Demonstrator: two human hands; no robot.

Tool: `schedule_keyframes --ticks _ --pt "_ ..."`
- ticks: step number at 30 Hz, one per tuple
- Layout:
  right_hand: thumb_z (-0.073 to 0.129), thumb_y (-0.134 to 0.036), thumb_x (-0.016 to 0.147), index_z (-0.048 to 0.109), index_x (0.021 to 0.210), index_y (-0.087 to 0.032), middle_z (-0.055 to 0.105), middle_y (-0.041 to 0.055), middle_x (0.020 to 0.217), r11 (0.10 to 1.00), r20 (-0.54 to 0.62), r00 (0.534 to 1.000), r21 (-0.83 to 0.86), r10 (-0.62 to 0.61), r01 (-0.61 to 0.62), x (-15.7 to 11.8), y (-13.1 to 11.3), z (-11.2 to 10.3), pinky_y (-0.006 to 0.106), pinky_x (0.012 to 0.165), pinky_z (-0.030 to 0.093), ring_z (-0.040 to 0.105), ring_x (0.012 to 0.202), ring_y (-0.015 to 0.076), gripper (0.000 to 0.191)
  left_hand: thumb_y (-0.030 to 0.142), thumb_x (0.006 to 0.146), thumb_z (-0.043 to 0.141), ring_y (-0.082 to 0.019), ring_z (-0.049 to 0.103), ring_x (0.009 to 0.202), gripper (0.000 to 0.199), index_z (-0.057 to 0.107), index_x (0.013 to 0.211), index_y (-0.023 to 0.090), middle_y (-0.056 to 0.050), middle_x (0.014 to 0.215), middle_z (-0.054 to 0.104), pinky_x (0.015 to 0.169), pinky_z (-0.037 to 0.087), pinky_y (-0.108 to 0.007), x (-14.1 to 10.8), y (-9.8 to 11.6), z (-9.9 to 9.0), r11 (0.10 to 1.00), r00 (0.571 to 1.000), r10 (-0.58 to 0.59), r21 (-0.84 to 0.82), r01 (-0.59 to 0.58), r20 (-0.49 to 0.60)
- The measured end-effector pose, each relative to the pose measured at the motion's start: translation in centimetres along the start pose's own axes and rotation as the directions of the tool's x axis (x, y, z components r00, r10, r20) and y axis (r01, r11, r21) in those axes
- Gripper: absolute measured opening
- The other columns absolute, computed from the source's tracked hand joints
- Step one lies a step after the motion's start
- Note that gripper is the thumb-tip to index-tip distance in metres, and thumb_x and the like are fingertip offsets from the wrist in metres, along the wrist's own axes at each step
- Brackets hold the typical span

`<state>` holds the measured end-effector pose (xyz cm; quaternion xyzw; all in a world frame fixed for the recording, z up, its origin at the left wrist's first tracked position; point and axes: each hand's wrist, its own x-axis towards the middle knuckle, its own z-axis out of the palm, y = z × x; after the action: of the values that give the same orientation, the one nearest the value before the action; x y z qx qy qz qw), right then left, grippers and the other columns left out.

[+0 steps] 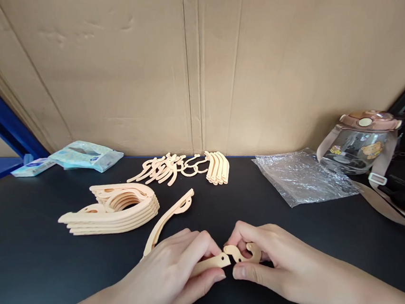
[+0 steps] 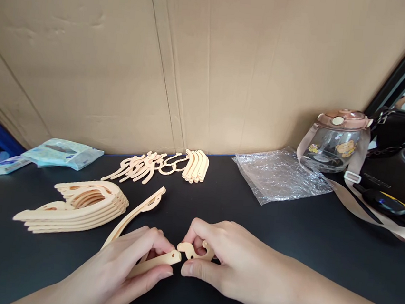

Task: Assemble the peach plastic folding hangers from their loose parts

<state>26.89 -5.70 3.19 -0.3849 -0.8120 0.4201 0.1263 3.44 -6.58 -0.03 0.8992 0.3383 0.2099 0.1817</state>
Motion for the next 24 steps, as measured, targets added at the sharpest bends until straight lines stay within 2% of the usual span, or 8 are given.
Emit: schedule_keyframes --ticks 3,6,10,14,20,24 --pt "0.051 -0.038 0.094 0.047 0.085 -0.024 0.048 -0.0061 0.072 0.999 0.037 0.999 -0.020 -0.024 0.024 -0.02 0.12 0.29 0.022 0.055 0.031 0.042 0.063 0.0099 0.017 0.023 0.098 0.045 -0.014 0.054 0.070 0.003 0.047 0.096 0.024 0.003 0.085 0.060 0.063 0.041 -0.025 0.13 -0.08 0.02 1.000 1.000 0.018 0.000 -0.018 0.004" --pt "0.051 -0.040 0.094 0.043 0.079 -0.023 0.047 -0.0055 0.072 0.997 0.061 0.997 -0.057 -0.038 0.042 -0.02 0.18 0.60 0.022 0.055 0.032 0.042 0.063 0.0101 0.024 0.020 0.098 0.044 -0.012 0.056 0.073 0.006 0.046 0.093 0.024 0.004 0.085 0.060 0.062 0.041 -0.023 0.40 -0.06 -0.28 0.999 0.999 -0.037 -0.010 0.037 0.013" --pt "0.042 -0.041 0.098 0.051 0.087 -0.024 0.054 -0.0037 0.077 0.994 -0.025 1.000 -0.107 -0.014 0.011 0.18 0.06 0.39 0.023 0.060 0.037 0.050 0.068 0.0117 0.022 0.020 0.095 0.048 -0.011 0.054 0.069 0.007 0.045 0.091 0.024 0.006 0.080 0.057 0.058 0.038 -0.021 0.62 0.06 -0.62 0.998 0.998 -0.064 0.010 0.064 0.002" --pt "0.034 -0.045 0.100 0.055 0.097 -0.025 0.060 -0.0013 0.083 0.998 -0.049 0.999 -0.055 0.020 -0.023 0.21 -0.37 0.18 0.025 0.064 0.041 0.056 0.077 0.0146 0.029 0.021 0.094 0.050 -0.012 0.052 0.069 0.011 0.043 0.087 0.023 0.006 0.077 0.057 0.060 0.038 -0.021 0.56 0.07 -0.40 0.999 0.999 -0.032 0.042 0.031 0.010" --pt "0.034 -0.048 0.099 0.056 0.096 -0.026 0.063 -0.0001 0.089 1.000 -0.007 1.000 0.012 0.002 -0.002 -0.10 -0.68 0.47 0.025 0.065 0.043 0.058 0.083 0.0164 0.031 0.020 0.096 0.048 -0.012 0.050 0.066 0.012 0.041 0.086 0.023 0.006 0.076 0.056 0.059 0.038 -0.022 0.53 -0.04 -0.11 0.996 0.997 0.067 0.056 -0.065 -0.029" --pt "0.031 -0.048 0.100 0.055 0.097 -0.026 0.062 0.0000 0.089 1.000 -0.026 1.000 0.015 -0.006 0.006 0.00 -0.47 0.28 0.025 0.066 0.043 0.057 0.083 0.0162 0.033 0.020 0.096 0.047 -0.011 0.052 0.066 0.012 0.041 0.087 0.023 0.006 0.076 0.055 0.058 0.038 -0.021 0.44 0.03 -0.24 0.999 0.999 0.047 0.026 -0.046 -0.026"
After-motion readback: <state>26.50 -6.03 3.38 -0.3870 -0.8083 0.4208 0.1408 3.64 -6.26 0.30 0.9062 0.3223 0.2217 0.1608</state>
